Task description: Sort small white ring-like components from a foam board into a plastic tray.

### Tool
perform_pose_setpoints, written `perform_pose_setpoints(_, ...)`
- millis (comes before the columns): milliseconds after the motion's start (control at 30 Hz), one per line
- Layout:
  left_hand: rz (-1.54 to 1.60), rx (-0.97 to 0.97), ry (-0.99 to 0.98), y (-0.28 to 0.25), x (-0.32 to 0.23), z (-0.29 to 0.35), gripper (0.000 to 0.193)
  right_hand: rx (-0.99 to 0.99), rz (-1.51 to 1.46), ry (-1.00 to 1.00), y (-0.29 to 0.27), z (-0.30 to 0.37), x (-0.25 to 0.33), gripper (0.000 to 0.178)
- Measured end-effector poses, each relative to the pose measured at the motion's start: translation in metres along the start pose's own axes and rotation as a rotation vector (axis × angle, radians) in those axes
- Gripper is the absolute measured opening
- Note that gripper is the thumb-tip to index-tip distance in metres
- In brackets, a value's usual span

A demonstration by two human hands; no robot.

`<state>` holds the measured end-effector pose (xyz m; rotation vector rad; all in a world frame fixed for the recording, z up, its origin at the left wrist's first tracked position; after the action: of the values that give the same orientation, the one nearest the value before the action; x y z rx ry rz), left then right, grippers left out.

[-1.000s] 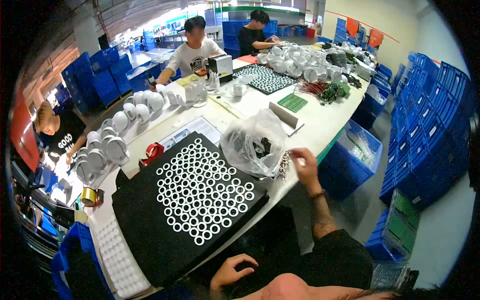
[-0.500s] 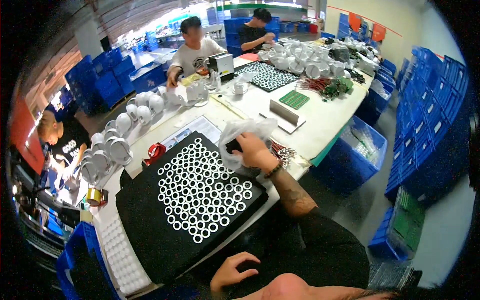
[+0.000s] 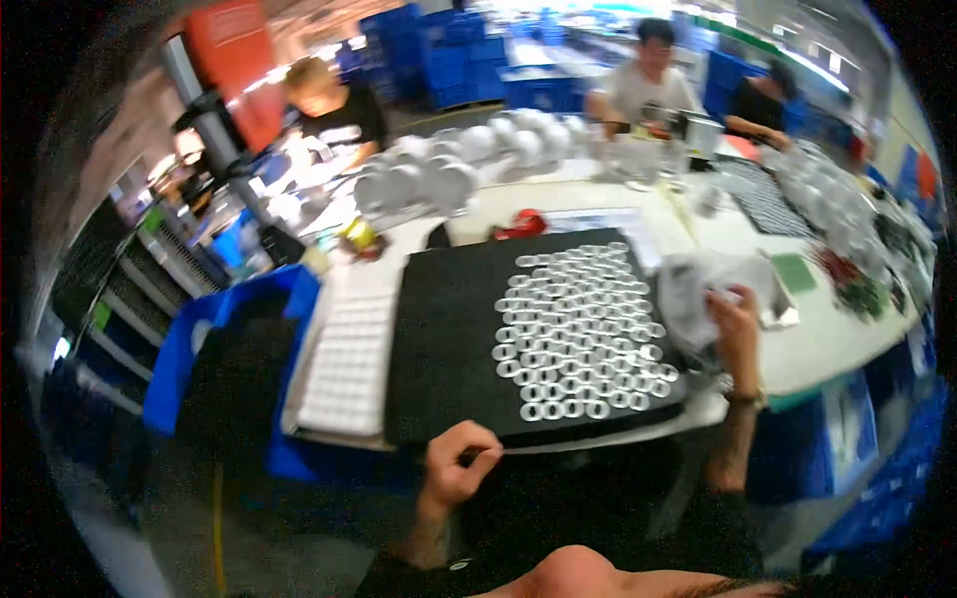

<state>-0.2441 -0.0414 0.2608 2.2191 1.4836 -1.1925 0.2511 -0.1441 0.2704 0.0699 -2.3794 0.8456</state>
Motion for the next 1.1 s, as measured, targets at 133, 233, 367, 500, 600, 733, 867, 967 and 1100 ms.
perform_pose_setpoints(133, -0.478, -0.064, 0.187, -0.018, -0.006, -0.002, 0.02, -0.081, 0.08, -0.034, -0.034, 0.038, -0.005, 0.031)
perform_pose_setpoints(233, -0.777, -0.177, 0.14, -0.064, -0.001, -0.001, 0.02, -0.38, -0.351, 0.211, -0.001, 0.086, 0.055, 0.022)
perform_pose_setpoints(367, -1.082, -0.076, 0.015, -0.134, 0.038, -0.034, 0.015, -0.15, -0.698, 0.271, 0.06, 0.166, 0.055, 0.018)
perform_pose_setpoints(500, -1.061, 0.071, -0.278, -0.232, 0.083, -0.081, 0.019, 0.416, -1.023, 0.368, 0.075, 0.169, 0.209, 0.019)
perform_pose_setpoints(600, -0.941, 0.071, -0.204, -0.227, 0.14, -0.123, 0.024, 0.508, -0.863, 0.205, 0.084, 0.174, 0.229, 0.017)
perform_pose_setpoints(733, -1.093, 0.194, -0.269, -0.183, 0.211, -0.143, 0.026, 0.459, -0.815, -0.092, 0.074, 0.174, 0.234, 0.022)
perform_pose_setpoints(867, -1.298, 0.148, -0.293, -0.19, 0.249, -0.125, 0.026, 0.561, -0.814, -0.027, 0.066, 0.172, 0.224, 0.018)
perform_pose_setpoints(967, -1.272, 0.144, -0.29, -0.177, 0.262, -0.136, 0.024, 0.486, -0.816, -0.033, 0.066, 0.169, 0.197, 0.019)
perform_pose_setpoints(1100, -1.303, 0.131, -0.294, -0.185, 0.27, -0.14, 0.022, 0.496, -0.861, 0.016, 0.06, 0.164, 0.191, 0.018)
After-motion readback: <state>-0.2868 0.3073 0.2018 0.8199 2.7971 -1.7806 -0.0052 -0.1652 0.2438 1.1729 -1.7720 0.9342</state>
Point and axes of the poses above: each hand's wrist, its own z-axis away from the middle knuckle, its own y-axis out of the palm, x = y × z, the point moved 2 cm from there along -z, towards the middle knuckle, and after that the axes turned 7 degrees about y, right-handed, at the moved point
